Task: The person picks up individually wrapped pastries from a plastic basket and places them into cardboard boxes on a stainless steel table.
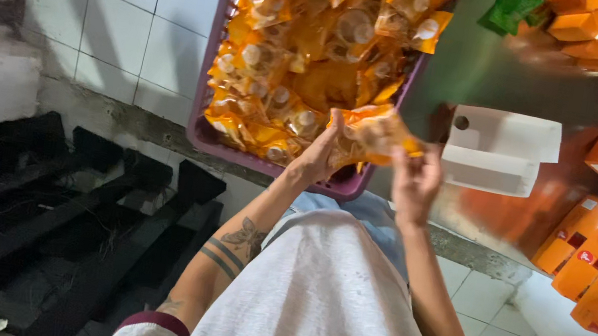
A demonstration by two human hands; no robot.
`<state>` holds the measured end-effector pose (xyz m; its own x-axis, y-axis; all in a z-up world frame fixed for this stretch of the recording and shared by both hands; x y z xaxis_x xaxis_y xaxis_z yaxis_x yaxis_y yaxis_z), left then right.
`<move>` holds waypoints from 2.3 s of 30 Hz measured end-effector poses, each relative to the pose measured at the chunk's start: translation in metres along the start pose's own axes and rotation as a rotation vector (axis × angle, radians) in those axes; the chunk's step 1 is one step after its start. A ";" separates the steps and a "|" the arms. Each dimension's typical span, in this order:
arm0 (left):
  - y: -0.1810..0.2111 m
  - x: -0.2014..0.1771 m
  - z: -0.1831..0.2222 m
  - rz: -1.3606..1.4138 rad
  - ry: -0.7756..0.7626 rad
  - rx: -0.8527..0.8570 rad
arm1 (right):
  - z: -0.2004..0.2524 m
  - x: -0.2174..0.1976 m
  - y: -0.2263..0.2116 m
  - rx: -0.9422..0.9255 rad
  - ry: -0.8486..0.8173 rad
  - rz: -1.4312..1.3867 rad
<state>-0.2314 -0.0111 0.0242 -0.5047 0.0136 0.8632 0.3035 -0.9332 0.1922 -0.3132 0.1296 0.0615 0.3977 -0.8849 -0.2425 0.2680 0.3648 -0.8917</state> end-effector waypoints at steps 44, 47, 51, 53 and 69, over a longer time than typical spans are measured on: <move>-0.029 -0.044 0.009 -2.020 0.028 0.748 | -0.090 -0.078 0.076 -0.576 0.318 0.702; 0.108 -0.084 0.070 -2.319 0.426 0.870 | -0.047 0.022 0.040 -0.586 -0.054 0.544; 0.197 -0.128 0.107 -2.391 0.413 0.529 | 0.000 0.195 0.021 -0.588 -0.591 0.512; 0.201 -0.139 0.107 -2.478 0.301 0.445 | 0.014 0.259 0.020 -0.529 -0.677 0.571; 0.237 -0.148 0.100 -2.124 -0.061 0.691 | 0.027 0.334 0.040 -0.562 -0.680 0.847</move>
<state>-0.0040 -0.1981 -0.0111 -0.3653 0.5421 -0.7568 -0.3270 0.6864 0.6495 -0.1457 -0.1438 -0.0444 0.6849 -0.0353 -0.7277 -0.6481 0.4269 -0.6307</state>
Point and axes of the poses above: each hand's wrist, its own z-axis away from the middle knuckle, its own x-axis out of the palm, y = z × x, the point moved 7 cm from there along -z, towards the middle knuckle, and after that the axes turned 9 degrees about x, right-handed, at the moved point
